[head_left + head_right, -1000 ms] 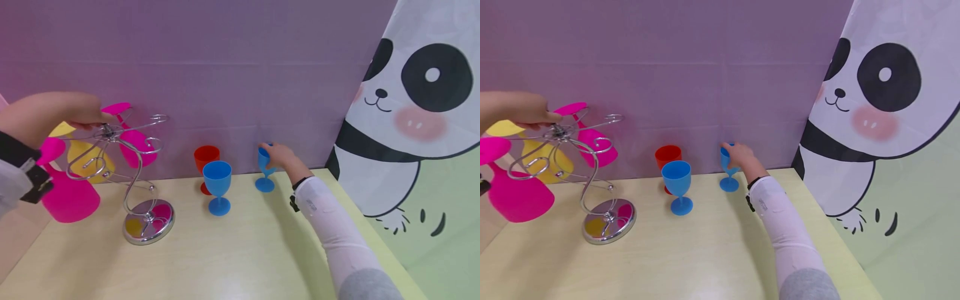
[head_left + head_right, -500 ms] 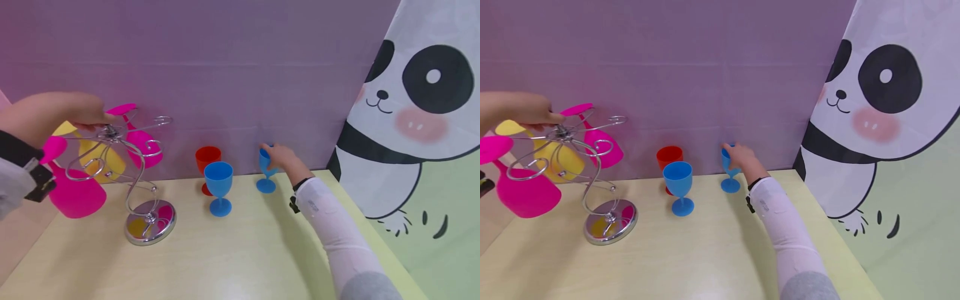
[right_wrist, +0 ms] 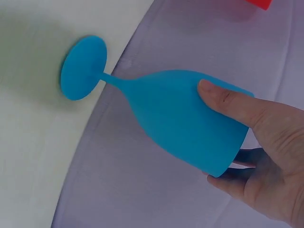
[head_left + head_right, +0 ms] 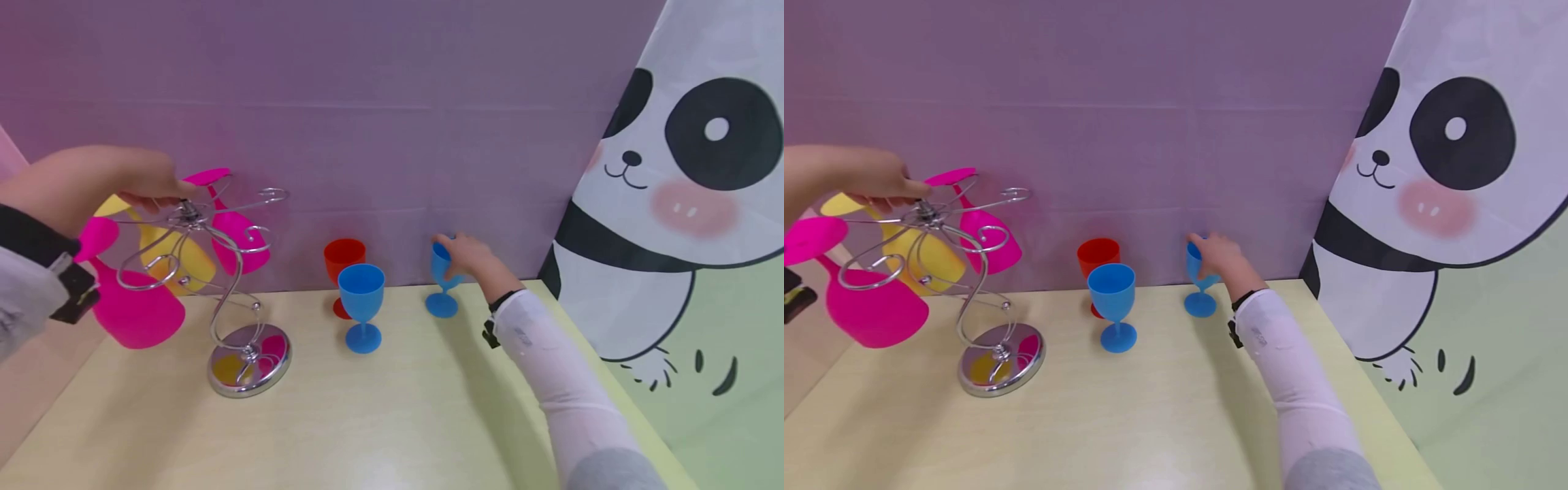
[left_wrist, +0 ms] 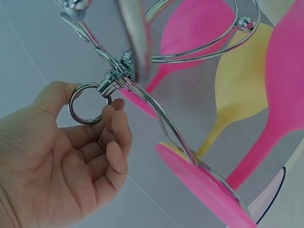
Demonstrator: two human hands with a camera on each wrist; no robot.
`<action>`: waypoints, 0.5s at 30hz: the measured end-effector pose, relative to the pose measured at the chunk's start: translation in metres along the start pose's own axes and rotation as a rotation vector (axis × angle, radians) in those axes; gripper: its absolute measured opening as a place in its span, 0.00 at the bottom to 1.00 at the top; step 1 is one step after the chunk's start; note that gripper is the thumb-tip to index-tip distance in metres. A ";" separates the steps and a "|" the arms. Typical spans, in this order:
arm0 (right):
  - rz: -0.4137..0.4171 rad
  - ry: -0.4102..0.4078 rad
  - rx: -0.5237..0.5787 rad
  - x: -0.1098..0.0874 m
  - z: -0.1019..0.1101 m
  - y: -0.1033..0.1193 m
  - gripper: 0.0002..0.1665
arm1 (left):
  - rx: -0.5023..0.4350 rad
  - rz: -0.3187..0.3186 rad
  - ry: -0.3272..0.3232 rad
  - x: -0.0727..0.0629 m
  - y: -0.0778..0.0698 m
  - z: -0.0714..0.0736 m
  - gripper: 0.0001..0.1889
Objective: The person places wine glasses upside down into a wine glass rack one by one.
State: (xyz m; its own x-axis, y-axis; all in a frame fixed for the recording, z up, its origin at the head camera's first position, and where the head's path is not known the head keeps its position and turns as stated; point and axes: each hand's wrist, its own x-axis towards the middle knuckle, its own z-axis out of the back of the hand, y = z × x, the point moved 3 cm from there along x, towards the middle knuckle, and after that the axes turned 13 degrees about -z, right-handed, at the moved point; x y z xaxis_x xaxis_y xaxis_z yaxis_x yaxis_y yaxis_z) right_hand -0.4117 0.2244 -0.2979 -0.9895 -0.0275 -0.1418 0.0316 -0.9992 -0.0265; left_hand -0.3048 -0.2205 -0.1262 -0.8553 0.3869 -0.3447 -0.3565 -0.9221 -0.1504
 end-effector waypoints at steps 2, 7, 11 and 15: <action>0.003 -0.007 0.000 -0.001 0.004 -0.003 0.54 | -0.004 0.006 -0.002 0.000 -0.001 0.001 0.26; 0.013 -0.050 0.007 -0.003 0.019 -0.008 0.54 | -0.005 0.012 0.005 -0.001 0.000 0.001 0.26; 0.027 -0.076 0.047 -0.009 0.037 -0.011 0.54 | -0.014 0.010 -0.001 -0.003 0.003 0.000 0.26; 0.036 -0.110 0.134 -0.022 0.059 -0.017 0.52 | -0.008 0.014 -0.009 -0.004 0.005 0.001 0.24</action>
State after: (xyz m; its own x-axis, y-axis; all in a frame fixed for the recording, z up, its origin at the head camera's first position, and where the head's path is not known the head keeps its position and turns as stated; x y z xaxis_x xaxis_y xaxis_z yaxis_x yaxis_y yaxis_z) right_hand -0.3989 0.2399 -0.2360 -0.9978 -0.0587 -0.0314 0.0550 -0.9924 0.1098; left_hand -0.3033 -0.2266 -0.1250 -0.8637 0.3734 -0.3385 -0.3412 -0.9275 -0.1526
